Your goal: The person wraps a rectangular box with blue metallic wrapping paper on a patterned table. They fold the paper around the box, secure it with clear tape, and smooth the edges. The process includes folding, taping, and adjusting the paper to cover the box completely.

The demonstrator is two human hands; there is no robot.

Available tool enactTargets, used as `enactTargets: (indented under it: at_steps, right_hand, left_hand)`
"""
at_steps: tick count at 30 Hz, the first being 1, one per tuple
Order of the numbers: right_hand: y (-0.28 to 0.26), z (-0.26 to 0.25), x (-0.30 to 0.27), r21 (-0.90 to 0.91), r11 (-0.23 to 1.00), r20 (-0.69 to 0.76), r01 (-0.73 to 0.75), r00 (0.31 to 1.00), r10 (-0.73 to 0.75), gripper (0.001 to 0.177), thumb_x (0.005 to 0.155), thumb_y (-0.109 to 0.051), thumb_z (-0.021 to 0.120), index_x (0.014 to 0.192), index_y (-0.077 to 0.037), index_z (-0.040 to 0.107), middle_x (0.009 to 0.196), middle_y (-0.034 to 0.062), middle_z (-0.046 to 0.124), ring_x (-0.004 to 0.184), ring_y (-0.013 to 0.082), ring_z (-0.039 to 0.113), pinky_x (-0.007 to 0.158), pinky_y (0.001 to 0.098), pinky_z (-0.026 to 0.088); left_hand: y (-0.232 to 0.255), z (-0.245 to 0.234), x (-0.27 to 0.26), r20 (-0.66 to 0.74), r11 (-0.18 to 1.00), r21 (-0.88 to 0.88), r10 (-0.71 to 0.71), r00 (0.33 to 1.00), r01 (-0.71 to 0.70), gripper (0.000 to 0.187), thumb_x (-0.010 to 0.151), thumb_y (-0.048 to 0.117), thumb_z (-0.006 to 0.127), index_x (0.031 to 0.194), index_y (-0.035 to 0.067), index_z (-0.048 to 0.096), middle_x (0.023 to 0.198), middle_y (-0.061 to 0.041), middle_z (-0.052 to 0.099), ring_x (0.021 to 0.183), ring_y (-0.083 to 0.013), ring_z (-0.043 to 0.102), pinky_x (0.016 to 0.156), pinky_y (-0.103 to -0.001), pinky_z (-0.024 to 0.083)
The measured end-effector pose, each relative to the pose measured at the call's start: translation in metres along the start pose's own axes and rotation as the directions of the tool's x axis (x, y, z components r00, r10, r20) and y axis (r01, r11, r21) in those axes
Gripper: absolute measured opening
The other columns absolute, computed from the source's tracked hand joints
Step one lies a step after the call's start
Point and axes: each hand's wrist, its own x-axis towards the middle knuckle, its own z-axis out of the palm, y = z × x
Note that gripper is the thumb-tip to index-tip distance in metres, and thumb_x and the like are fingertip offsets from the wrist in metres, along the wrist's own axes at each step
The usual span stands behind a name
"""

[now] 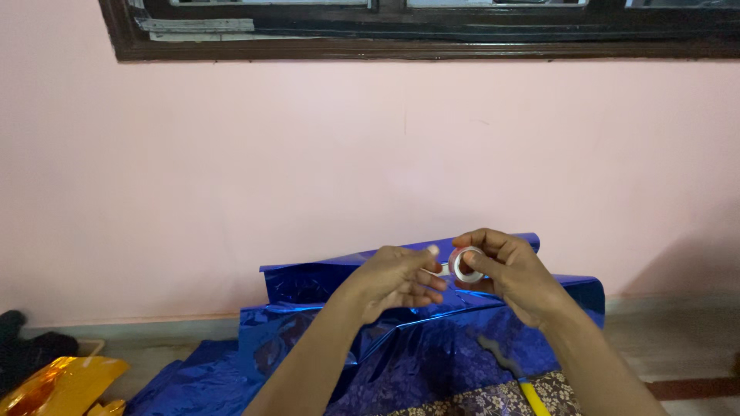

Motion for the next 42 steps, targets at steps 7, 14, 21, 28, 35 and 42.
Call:
enactTargets:
  at_steps: [7,14,21,28,35,42]
  right_hand:
    - [-0.003,-0.003,0.0,-0.04,0.999,-0.029,-0.012,1.0,0.01,0.031,0.093,-0.014,0.063,0.123,-0.009,0.067,0.099,0.0073,0.074,0.087,0.0163,0.072,0.076,0.0328,0.064]
    - [-0.002,0.001,0.004,-0.284,0.959,0.079,0.012,0.997,0.011,0.029,0.093,-0.012,0.067,0.121,-0.003,0.072,0.092,0.0048,0.077,0.078,0.0112,0.07,0.065,0.0273,0.059]
    - [-0.004,0.025,0.013,-0.381,0.924,0.134,0.034,0.991,0.019,0.035,0.089,-0.01,0.063,0.124,-0.01,0.068,0.083,0.004,0.072,0.065,0.0087,0.058,0.054,0.0268,0.043]
    - [0.013,0.037,0.033,-0.281,0.953,0.067,0.112,0.993,-0.097,0.027,0.086,-0.007,0.065,0.113,-0.001,0.069,0.093,0.0069,0.074,0.08,0.0121,0.071,0.069,0.0291,0.061]
    - [0.013,0.029,0.04,-0.155,0.985,0.001,-0.081,0.997,0.082,0.029,0.091,-0.007,0.06,0.117,-0.003,0.071,0.096,0.004,0.074,0.081,0.0138,0.07,0.069,0.0313,0.062]
    - [0.013,0.039,0.033,-0.53,0.847,0.097,0.048,0.995,0.004,0.033,0.087,-0.012,0.061,0.118,-0.008,0.072,0.093,0.0074,0.079,0.075,0.0148,0.074,0.066,0.03,0.058]
  left_hand:
    - [-0.015,-0.002,0.014,0.01,0.991,-0.078,0.106,0.994,-0.104,0.025,0.088,0.01,0.076,0.108,-0.003,0.07,0.09,-0.011,0.074,0.075,-0.014,0.07,0.067,-0.026,0.059]
    - [-0.01,-0.035,0.038,-0.028,0.953,0.232,0.208,0.978,-0.196,0.019,0.083,0.0,0.073,0.102,-0.004,0.073,0.082,-0.009,0.074,0.065,-0.012,0.068,0.061,-0.024,0.058]
    - [0.001,-0.082,0.066,0.107,0.869,0.472,0.115,0.988,-0.153,0.018,0.085,-0.003,0.068,0.101,-0.001,0.078,0.079,-0.007,0.073,0.064,-0.0105,0.065,0.058,-0.024,0.055]
    - [0.011,-0.105,0.09,0.139,0.886,0.463,-0.073,0.988,0.001,0.023,0.086,0.001,0.07,0.109,0.004,0.074,0.087,-0.004,0.075,0.069,-0.0089,0.066,0.061,-0.023,0.056]
    - [0.001,-0.122,0.102,0.231,0.899,0.412,0.057,0.971,-0.15,0.023,0.085,0.002,0.072,0.108,0.0,0.075,0.087,-0.005,0.076,0.07,-0.0085,0.067,0.063,-0.023,0.056]
    - [-0.005,-0.12,0.122,0.157,0.785,0.616,-0.04,0.987,-0.066,0.021,0.082,0.001,0.073,0.102,0.003,0.077,0.075,-0.005,0.072,0.06,-0.0096,0.063,0.054,-0.025,0.052]
